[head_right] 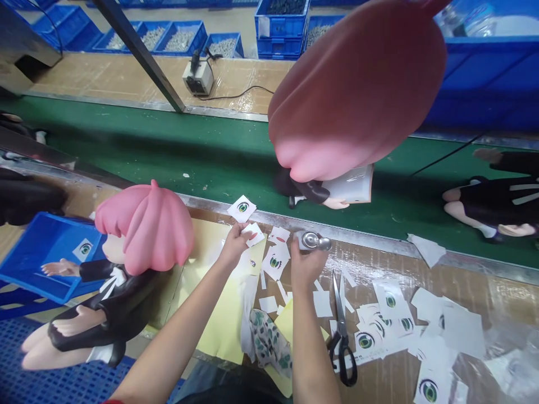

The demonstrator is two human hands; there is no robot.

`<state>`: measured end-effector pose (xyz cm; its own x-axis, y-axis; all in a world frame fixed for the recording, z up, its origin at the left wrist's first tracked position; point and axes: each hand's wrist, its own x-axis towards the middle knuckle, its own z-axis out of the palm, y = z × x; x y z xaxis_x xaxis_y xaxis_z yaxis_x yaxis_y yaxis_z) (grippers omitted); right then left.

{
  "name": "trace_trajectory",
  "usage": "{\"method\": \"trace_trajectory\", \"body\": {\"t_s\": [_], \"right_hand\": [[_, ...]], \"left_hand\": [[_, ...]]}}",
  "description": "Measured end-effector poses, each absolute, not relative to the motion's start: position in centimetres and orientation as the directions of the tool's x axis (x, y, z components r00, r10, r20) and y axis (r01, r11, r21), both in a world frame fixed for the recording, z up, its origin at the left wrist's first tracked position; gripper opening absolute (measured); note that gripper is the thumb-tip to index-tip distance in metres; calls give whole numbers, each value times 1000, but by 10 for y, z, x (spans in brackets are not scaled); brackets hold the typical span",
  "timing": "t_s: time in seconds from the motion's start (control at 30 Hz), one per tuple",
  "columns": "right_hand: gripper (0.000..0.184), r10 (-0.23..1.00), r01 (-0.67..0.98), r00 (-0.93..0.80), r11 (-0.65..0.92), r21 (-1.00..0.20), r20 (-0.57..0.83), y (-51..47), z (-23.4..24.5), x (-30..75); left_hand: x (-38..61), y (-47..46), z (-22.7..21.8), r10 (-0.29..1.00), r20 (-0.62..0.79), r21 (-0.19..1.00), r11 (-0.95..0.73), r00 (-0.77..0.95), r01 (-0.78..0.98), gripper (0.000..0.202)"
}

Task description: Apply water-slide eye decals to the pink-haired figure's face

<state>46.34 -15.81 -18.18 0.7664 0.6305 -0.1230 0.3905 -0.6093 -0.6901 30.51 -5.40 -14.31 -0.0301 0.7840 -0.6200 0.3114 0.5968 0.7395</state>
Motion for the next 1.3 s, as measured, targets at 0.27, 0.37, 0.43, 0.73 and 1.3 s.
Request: {"method": "trace_trajectory", "body": {"t_s": [0.27, 0.37, 0.43, 0.73, 1.3], "right_hand": [[71, 655, 504, 755, -543, -671, 37, -172, -172, 485], [56, 688, 563, 720, -499, -659, 95, -173, -175, 489], [58, 690, 578, 714, -483, -658, 121, -171, -177, 496], [89, 700, 635, 685, -437, -637, 202, -167, -177, 517], [40, 909, 805, 240, -382, -453, -341, -91, -213, 481]], "left_hand": [[288, -69, -126, 665, -744, 660, 747, -61, 85, 18], [286, -74, -123, 638, -768, 636, 770, -62, 41, 16], [285, -77, -119, 625, -779, 626, 780, -43, 3, 15], [274, -86, -100, 595, -802, 580, 796, 51, -174, 22], [257, -98, -95, 603, -797, 580, 783, 45, -224, 38]]}}
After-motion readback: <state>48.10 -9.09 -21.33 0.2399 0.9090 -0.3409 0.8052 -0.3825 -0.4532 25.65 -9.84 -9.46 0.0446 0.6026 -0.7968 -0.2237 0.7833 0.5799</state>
